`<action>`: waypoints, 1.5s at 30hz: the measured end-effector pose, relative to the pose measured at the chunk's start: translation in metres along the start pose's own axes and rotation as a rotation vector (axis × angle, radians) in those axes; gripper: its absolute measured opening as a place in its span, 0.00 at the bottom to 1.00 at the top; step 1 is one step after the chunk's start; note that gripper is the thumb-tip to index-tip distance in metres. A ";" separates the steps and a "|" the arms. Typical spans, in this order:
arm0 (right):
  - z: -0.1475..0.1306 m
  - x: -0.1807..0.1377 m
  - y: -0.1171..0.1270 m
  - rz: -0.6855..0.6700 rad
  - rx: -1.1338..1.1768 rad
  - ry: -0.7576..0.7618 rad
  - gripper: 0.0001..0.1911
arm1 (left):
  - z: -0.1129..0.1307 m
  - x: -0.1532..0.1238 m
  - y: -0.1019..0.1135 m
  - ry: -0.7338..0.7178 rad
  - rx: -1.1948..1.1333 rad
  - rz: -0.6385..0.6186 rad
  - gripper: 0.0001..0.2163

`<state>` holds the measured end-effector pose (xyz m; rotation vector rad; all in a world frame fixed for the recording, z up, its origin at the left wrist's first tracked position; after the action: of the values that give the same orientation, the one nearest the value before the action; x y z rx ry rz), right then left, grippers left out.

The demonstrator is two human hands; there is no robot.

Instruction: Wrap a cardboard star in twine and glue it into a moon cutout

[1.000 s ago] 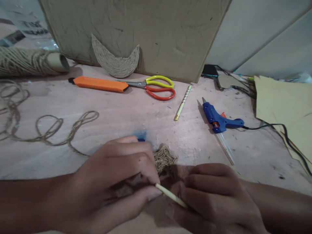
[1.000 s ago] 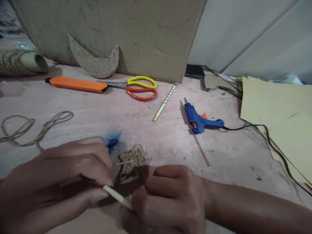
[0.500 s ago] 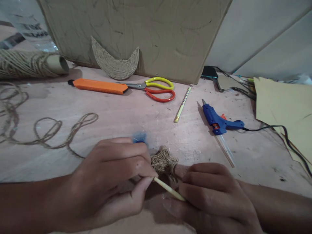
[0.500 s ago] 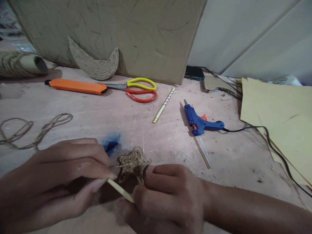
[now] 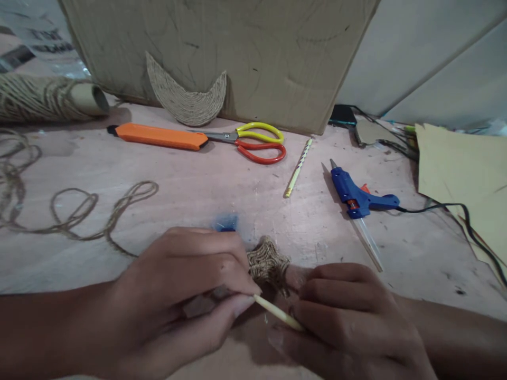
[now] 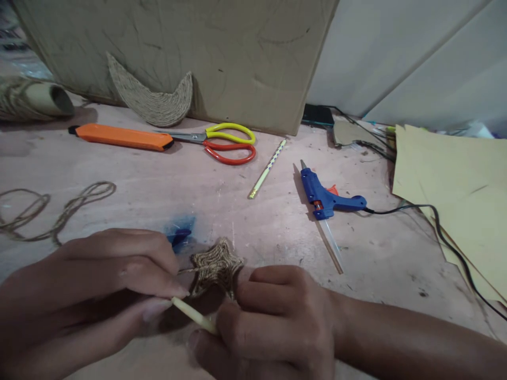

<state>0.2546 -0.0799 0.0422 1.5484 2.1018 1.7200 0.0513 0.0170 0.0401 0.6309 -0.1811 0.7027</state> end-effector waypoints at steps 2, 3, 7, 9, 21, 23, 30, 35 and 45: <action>0.000 -0.002 -0.002 0.018 -0.008 -0.021 0.05 | 0.001 0.002 0.000 -0.004 0.021 -0.007 0.09; 0.000 -0.003 -0.003 0.024 -0.011 -0.035 0.06 | 0.002 0.003 0.000 -0.013 0.015 -0.001 0.09; 0.002 -0.001 -0.003 0.016 -0.025 -0.076 0.10 | 0.000 0.002 0.000 0.001 -0.027 0.024 0.10; 0.000 0.002 0.000 0.003 -0.041 -0.041 0.10 | -0.001 0.002 0.000 -0.001 -0.031 0.015 0.10; -0.003 0.012 0.004 -0.041 -0.070 0.020 0.12 | -0.002 0.008 0.001 0.038 -0.131 -0.047 0.11; -0.003 0.010 0.004 -0.057 -0.065 0.045 0.10 | -0.002 0.009 0.003 0.051 -0.147 -0.041 0.11; 0.001 0.001 -0.001 -0.027 -0.075 0.033 0.11 | -0.010 0.006 -0.001 0.274 -0.331 -0.106 0.13; 0.003 -0.004 -0.008 0.073 -0.062 0.106 0.12 | -0.014 0.003 -0.001 0.336 -0.345 -0.101 0.11; 0.004 -0.005 -0.006 -0.042 -0.026 0.040 0.13 | -0.016 0.005 -0.001 0.285 -0.436 -0.118 0.10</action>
<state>0.2549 -0.0800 0.0333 1.4653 2.1057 1.7713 0.0546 0.0283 0.0288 0.1205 -0.0289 0.6066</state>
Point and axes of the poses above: each hand's wrist, its own x-axis towards the middle knuckle, its own y-axis out of the back of the hand, z = x × y, the point moved 6 cm from there along x, towards the middle knuckle, and after that the axes turned 2 degrees about y, right-handed, at the moved point
